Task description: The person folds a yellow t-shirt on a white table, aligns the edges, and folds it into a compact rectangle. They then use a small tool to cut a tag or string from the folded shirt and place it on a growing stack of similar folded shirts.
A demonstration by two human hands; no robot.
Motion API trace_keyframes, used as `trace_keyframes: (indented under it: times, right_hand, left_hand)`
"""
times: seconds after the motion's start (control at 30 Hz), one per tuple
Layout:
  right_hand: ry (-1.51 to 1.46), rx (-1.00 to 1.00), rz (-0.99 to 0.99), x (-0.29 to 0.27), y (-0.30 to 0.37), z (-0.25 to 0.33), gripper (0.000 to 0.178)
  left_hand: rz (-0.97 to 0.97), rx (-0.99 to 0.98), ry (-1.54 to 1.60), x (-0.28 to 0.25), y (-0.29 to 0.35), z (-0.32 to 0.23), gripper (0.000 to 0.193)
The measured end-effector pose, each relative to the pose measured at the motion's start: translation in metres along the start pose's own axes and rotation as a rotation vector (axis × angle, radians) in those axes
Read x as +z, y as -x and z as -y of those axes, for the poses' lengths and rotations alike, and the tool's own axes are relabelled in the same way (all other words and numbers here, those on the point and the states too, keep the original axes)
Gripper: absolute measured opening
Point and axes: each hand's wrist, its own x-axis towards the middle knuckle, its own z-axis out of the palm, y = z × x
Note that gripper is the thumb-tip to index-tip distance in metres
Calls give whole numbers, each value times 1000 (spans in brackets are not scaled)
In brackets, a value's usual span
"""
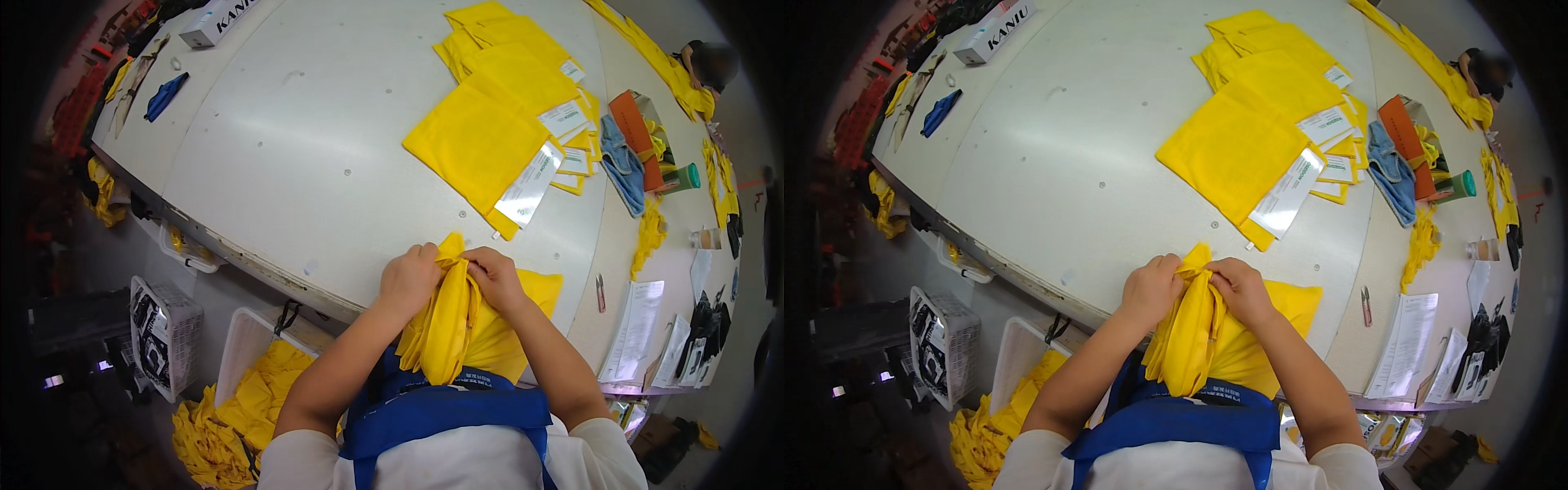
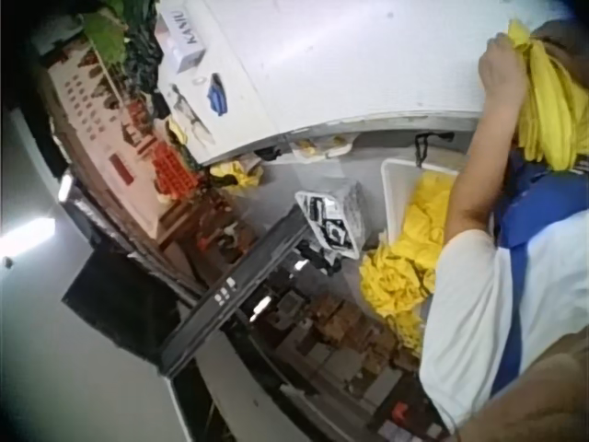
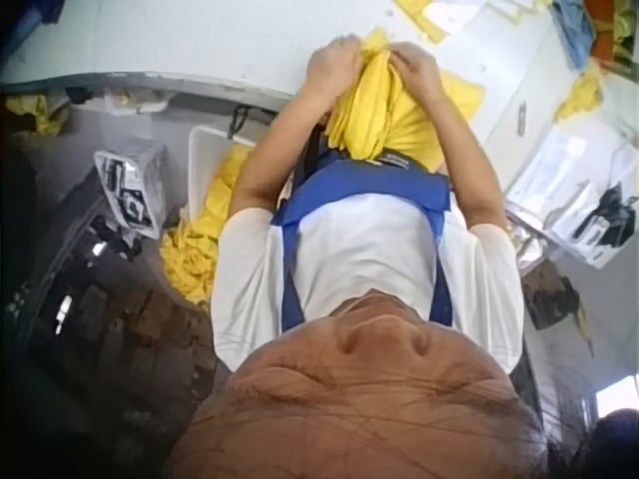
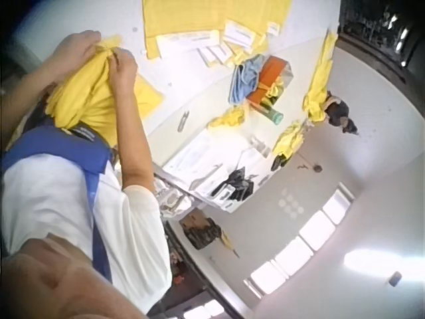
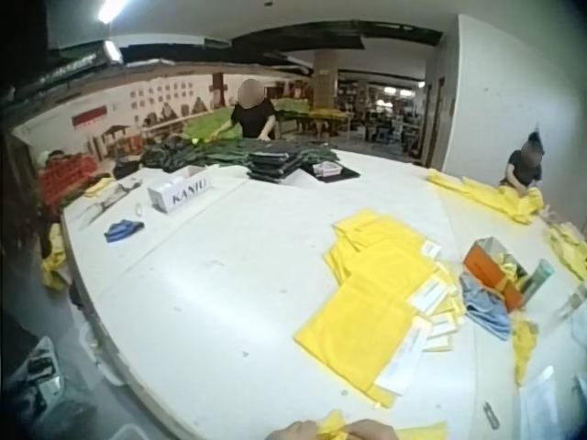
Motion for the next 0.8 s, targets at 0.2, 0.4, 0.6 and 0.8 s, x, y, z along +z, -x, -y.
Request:
trace_keyframes:
  times: [0.2, 0.4, 0.6, 0.8]
  right_hand:
    - [198, -104, -106, 6, -13, 10, 18]
    - [124, 173, -7, 10, -34, -13, 18]
    - [167, 204, -230, 9, -10, -30, 15]
    - [-139, 262, -97, -11, -10, -33, 28]
  left_hand:
    - [-43, 35, 3, 6, -7, -6, 7]
    - [17, 224, 20, 1, -7, -4, 7]
    - [169, -467, 570, -5, 45, -6, 14]
    - [540, -767, 1098, 24, 80, 3, 20]
